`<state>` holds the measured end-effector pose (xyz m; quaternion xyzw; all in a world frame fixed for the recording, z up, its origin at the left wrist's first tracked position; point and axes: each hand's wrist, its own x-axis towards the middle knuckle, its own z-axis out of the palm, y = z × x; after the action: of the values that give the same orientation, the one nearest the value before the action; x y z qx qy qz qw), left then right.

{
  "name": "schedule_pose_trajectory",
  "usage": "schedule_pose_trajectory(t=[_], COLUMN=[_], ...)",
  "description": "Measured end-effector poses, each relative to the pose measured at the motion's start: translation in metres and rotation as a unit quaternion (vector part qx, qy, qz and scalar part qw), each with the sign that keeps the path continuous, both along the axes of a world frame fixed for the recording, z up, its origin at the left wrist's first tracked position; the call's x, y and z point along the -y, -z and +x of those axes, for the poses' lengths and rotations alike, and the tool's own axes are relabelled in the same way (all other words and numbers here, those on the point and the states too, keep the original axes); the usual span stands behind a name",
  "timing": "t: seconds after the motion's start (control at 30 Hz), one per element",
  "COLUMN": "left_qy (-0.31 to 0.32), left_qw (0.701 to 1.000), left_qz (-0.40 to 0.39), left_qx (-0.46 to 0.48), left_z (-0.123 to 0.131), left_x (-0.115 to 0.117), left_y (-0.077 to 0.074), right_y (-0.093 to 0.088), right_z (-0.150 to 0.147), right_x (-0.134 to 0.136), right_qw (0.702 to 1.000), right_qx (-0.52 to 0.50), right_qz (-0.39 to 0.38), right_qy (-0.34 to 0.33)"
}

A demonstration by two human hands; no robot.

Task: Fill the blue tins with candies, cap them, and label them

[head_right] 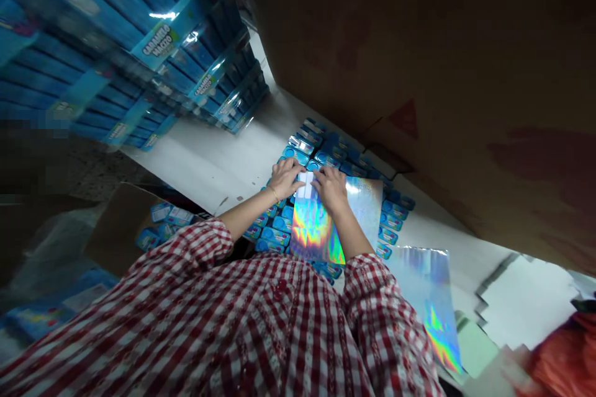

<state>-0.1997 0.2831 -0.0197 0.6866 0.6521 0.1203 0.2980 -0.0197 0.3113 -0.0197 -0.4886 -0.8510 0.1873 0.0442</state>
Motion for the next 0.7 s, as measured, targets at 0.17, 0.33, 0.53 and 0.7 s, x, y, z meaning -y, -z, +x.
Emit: schedule_pose_trajectory(t=[0.17, 0.33, 0.53, 0.7], left_qy=[-0.035, -0.048, -0.082, -0.065], left_qw=[0.999, 0.999, 0.996, 0.998], left_qz=[-0.009, 0.021, 0.026, 0.006], left_qx=[-0.025, 0.005, 0.002, -0.002], left_z=[0.015, 0.017, 0.017, 0.013], left_x=[-0.006, -0.014, -0.015, -0.012], left_y=[0.008, 0.031, 0.039, 0.025], right_y=[0.017, 0.048, 0.050, 0.042], right_z=[0.011, 0.025, 0.023, 0.016], right_x=[0.008, 0.006, -0.004, -0.022], right_qw=[0.997, 0.982, 0.975, 0.972], right_qx=[-0.033, -0.090, -0.127, -0.114], right_qz=[0.053, 0.143, 0.164, 0.143], right_qy=[-0.050, -0.085, -0.083, -0.145])
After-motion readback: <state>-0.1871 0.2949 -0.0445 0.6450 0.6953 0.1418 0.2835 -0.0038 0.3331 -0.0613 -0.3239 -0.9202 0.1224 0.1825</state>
